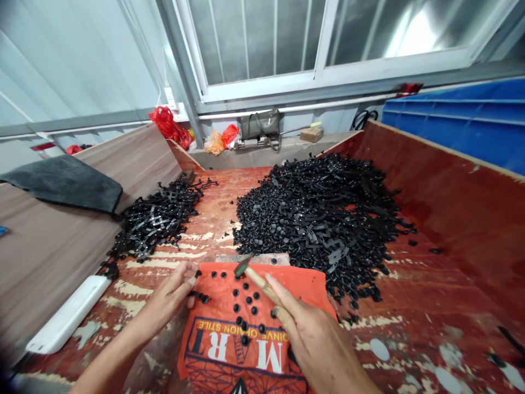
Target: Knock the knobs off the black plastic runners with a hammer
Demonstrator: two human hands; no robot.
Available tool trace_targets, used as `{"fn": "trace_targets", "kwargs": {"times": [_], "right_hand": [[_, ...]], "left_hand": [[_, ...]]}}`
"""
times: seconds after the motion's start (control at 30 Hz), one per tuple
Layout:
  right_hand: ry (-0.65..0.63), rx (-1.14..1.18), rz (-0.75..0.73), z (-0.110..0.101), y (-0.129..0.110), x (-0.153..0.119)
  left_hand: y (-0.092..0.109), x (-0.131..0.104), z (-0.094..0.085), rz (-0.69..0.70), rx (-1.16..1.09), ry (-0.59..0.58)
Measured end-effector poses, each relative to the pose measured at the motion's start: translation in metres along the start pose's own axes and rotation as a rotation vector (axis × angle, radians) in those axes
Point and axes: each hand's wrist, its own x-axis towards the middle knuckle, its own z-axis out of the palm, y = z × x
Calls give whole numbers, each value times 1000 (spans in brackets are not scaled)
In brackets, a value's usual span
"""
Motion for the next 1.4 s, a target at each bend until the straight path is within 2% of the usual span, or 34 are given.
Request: {"fn": "trace_targets", "kwargs": {"times": [0.07, 0.23, 0.33, 0.5, 0.73, 0.87, 0.97, 1.1, 1.23, 1.4], "right_hand": [[-46, 10, 23, 3, 3, -4], [-114, 67, 32, 7, 3, -9], [-112, 38, 41, 8, 5, -10], [-156, 0, 100, 9, 9, -12], [-192, -12, 130, 12, 11, -13], [-183, -5, 84, 14, 7, -6], [-135, -26, -27, 12, -6, 7], [-88, -137, -146, 14, -24, 29], [-14, -268, -203, 32, -26, 45], [-141, -409, -185, 50, -18, 51]], "left_hand": [[-9, 8, -4, -7, 60, -46], [-22, 25, -4, 31, 129, -53], [-19, 30, -2, 61, 185, -12], [-11, 32, 5, 17, 304, 65], [-12, 33, 12, 75, 366, 91], [-18, 32, 15, 28, 229, 78], [-21, 32, 16, -1, 147, 70], [-19, 32, 15, -1, 197, 50], [-18, 34, 14, -9, 264, 30], [-26, 36, 17, 32, 212, 25]]}}
